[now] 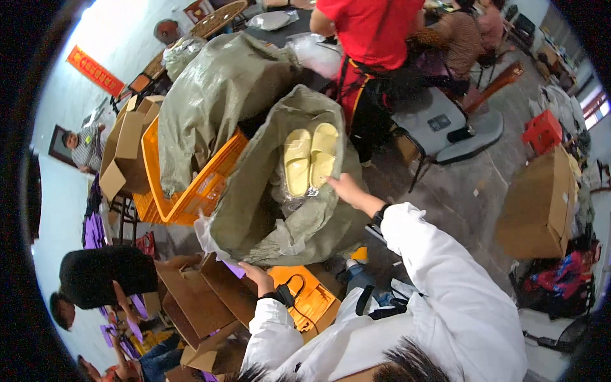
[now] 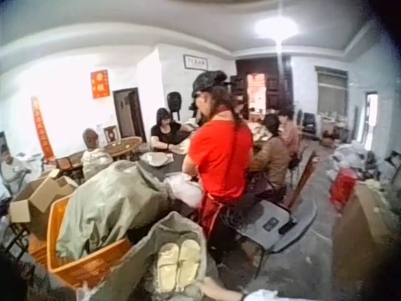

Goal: Sorting and packaging slippers into plastic bags and larger sacks.

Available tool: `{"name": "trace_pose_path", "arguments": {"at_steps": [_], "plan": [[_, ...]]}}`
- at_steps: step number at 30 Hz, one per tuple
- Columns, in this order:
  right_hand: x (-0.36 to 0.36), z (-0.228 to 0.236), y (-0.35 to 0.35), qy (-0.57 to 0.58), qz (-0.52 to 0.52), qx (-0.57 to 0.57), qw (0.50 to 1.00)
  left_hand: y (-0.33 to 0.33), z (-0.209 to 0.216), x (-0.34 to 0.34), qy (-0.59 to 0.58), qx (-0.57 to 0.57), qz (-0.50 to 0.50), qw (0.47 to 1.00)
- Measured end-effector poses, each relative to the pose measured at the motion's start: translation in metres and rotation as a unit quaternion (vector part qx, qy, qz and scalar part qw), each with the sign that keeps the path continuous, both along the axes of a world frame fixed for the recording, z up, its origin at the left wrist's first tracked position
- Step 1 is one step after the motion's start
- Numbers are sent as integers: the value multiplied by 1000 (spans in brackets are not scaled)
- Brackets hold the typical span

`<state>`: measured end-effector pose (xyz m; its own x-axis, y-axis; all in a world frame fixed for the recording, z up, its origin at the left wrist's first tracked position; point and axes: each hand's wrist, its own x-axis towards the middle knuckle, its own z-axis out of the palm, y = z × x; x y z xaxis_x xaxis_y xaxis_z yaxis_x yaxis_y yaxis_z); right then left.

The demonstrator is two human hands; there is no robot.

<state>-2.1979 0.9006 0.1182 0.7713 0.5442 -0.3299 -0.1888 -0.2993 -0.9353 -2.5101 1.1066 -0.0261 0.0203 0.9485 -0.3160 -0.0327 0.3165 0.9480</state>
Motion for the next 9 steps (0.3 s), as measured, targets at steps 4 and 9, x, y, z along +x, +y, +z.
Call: {"name": "trace_pose_path", "arguments": {"at_steps": [4,9], "plan": [[-6,-1,-32,86,154,30,984,-58,67,61,-12,-74,50,996],[-10,-18,-96,76,330,-62,939,-106,62,65,193,-162,75,965]]}}
